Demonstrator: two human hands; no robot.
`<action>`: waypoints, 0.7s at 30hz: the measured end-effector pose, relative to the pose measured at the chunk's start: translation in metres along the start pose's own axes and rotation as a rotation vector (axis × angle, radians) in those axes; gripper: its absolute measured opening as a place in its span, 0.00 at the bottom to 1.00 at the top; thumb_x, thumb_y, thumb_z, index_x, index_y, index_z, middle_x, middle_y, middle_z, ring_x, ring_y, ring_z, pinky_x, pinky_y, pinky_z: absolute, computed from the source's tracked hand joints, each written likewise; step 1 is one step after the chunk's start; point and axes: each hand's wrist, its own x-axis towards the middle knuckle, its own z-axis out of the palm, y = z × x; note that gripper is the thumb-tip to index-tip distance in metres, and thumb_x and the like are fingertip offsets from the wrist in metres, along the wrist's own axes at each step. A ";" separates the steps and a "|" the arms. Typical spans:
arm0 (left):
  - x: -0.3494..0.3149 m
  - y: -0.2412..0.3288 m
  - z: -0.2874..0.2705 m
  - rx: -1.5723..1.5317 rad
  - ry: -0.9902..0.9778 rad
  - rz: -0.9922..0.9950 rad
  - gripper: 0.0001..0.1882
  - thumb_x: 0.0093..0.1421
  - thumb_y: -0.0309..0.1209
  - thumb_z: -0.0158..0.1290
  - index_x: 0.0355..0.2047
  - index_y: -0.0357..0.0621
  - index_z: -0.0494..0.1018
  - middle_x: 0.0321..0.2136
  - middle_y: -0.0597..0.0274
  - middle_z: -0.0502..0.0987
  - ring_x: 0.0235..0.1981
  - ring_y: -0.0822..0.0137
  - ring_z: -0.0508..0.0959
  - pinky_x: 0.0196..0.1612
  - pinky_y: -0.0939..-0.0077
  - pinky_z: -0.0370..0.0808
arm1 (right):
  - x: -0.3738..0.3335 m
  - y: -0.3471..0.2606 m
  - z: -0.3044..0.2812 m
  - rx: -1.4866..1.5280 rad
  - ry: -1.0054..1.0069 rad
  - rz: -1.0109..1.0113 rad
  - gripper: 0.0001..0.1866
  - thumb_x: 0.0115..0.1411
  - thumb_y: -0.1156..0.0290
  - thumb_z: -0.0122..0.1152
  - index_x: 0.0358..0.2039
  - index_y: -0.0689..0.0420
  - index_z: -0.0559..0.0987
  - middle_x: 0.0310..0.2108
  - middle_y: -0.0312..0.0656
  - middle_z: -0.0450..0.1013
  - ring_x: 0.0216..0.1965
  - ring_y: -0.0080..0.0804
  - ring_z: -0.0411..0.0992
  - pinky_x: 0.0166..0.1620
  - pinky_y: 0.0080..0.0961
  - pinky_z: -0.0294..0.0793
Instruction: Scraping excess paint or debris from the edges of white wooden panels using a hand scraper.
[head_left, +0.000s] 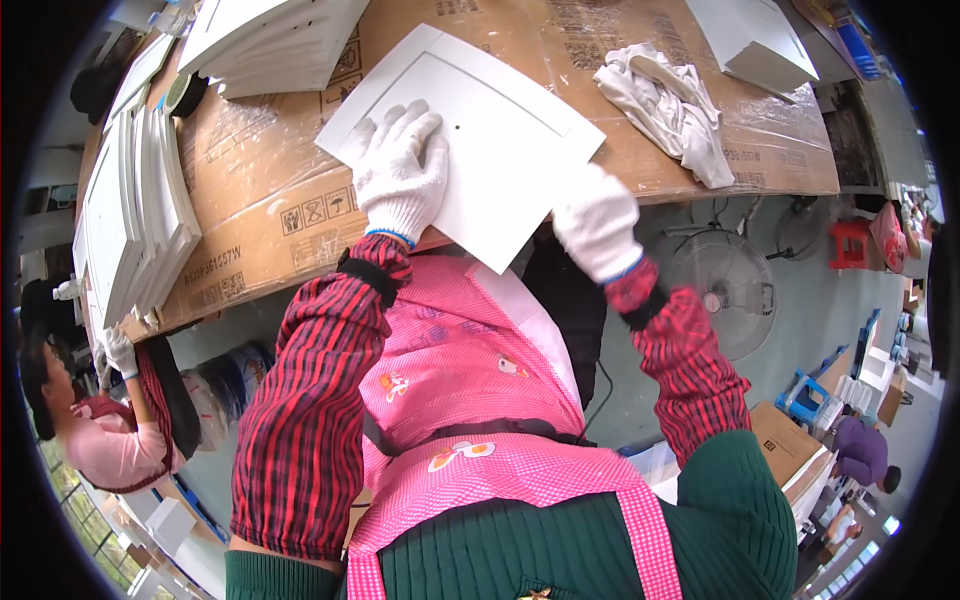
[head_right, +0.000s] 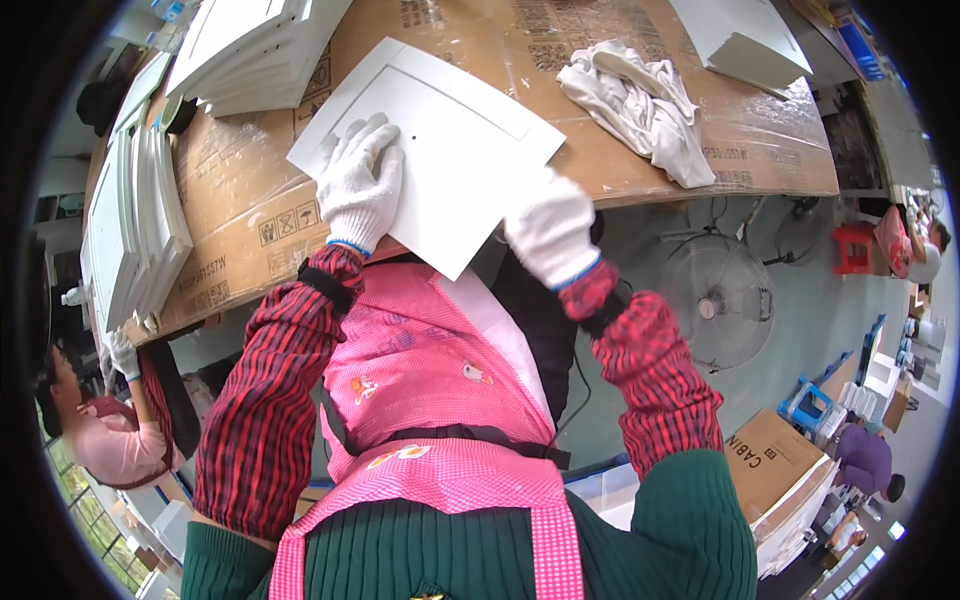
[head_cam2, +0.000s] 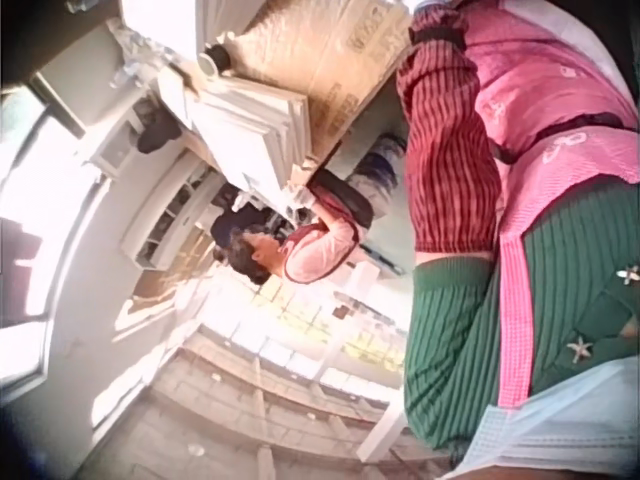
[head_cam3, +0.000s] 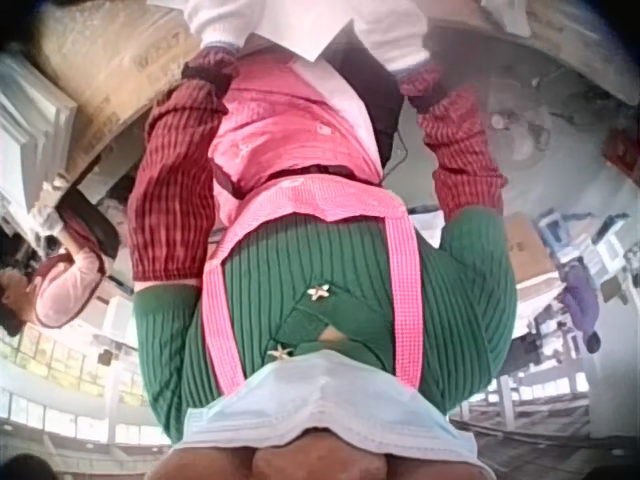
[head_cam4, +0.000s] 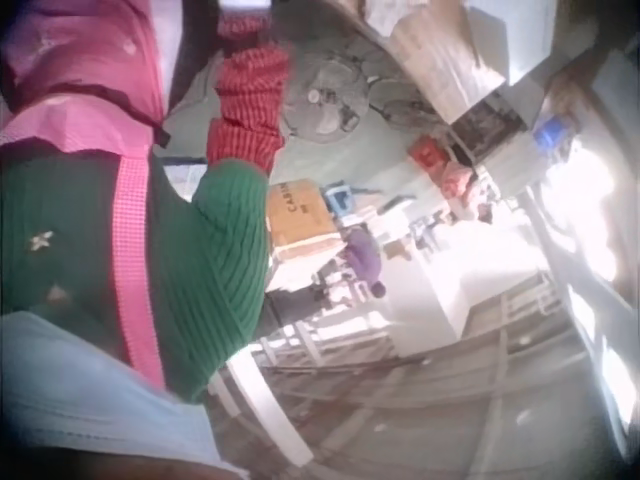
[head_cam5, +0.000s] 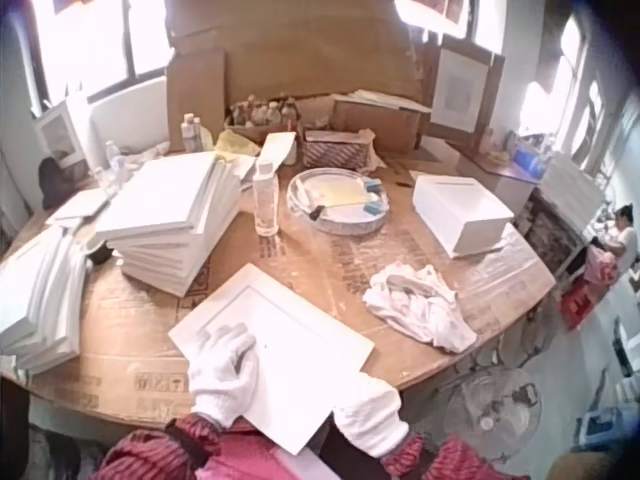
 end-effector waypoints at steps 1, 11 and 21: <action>0.000 0.001 -0.001 -0.005 0.005 0.003 0.13 0.66 0.34 0.58 0.50 0.50 0.84 0.58 0.58 0.82 0.65 0.55 0.76 0.75 0.54 0.60 | -0.013 -0.024 -0.005 0.071 -0.037 -0.039 0.09 0.56 0.71 0.63 0.38 0.54 0.84 0.33 0.46 0.78 0.33 0.47 0.79 0.35 0.42 0.78; 0.000 0.001 0.003 0.001 0.017 0.020 0.13 0.66 0.35 0.58 0.49 0.51 0.84 0.58 0.60 0.83 0.65 0.55 0.76 0.74 0.55 0.61 | -0.004 0.004 0.001 0.047 0.080 0.017 0.04 0.57 0.71 0.63 0.33 0.53 0.82 0.28 0.43 0.76 0.24 0.47 0.75 0.30 0.41 0.77; 0.003 -0.001 0.004 0.027 0.019 0.019 0.13 0.66 0.36 0.58 0.49 0.51 0.84 0.58 0.60 0.83 0.64 0.56 0.77 0.74 0.55 0.61 | 0.002 -0.010 0.002 0.128 0.058 0.038 0.08 0.56 0.70 0.60 0.35 0.54 0.84 0.29 0.47 0.77 0.28 0.47 0.77 0.32 0.41 0.77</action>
